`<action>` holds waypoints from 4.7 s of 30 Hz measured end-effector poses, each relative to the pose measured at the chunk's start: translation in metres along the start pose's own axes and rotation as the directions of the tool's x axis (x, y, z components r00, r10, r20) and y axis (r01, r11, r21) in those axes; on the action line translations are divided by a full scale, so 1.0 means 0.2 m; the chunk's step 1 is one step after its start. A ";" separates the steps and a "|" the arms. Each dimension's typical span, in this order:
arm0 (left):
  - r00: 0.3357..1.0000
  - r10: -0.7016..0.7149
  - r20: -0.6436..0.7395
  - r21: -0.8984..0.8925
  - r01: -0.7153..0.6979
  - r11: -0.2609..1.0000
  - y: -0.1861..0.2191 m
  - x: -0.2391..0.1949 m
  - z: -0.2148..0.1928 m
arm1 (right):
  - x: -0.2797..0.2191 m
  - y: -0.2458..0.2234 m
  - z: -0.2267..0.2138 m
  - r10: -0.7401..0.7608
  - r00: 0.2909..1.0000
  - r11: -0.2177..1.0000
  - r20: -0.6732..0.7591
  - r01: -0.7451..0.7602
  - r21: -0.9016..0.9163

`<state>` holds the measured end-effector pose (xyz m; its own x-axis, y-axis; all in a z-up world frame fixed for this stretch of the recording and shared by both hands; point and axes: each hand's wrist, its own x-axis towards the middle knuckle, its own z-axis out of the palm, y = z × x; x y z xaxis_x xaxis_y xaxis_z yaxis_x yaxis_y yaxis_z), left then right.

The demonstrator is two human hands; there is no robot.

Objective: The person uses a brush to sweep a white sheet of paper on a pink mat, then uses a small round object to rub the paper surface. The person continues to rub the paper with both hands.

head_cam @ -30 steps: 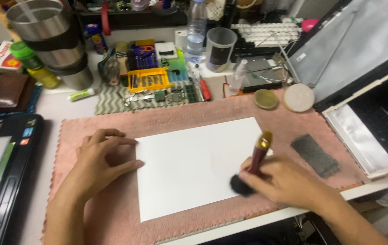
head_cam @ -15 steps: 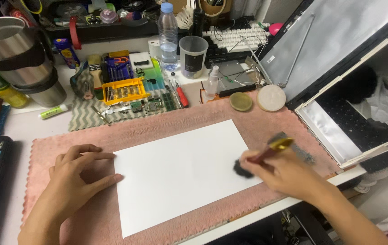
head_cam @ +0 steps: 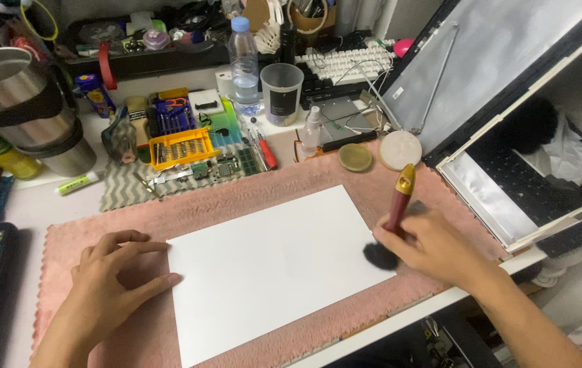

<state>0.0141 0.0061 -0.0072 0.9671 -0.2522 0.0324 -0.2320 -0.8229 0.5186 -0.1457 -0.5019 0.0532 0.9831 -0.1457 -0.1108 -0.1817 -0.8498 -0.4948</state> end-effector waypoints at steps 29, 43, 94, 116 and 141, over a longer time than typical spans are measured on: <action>0.999 0.033 0.039 -0.134 -0.027 0.991 0.13 -0.08 -0.11 | -0.08 -0.85 0.54 -0.062 0.997 0.686 -0.051 0.080 0.723; 0.988 -0.094 0.125 -0.099 0.107 0.989 0.19 -0.05 -0.13 | -0.12 -0.34 0.42 0.083 0.989 0.972 -0.122 -0.053 0.231; 0.990 0.117 0.082 0.005 -0.118 0.993 0.06 -0.04 -0.06 | 0.18 -0.70 0.39 -0.022 0.995 0.927 0.093 -0.015 0.375; 0.973 0.228 -0.029 0.038 -0.227 0.973 -0.03 -0.04 -0.04 | 0.37 -1.14 0.69 -0.254 0.966 0.839 -0.039 0.240 0.488; 0.986 0.147 -0.078 -0.063 -0.152 0.986 -0.02 0.00 0.00 | 0.54 -1.27 0.75 -0.270 0.958 0.826 -0.097 0.282 0.488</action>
<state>0.0143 0.0097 -0.0088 0.9275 -0.3302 0.1750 -0.3696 -0.7409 0.5607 0.0037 -0.2258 0.0372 0.9930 0.0412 0.1111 0.1168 -0.4956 -0.8606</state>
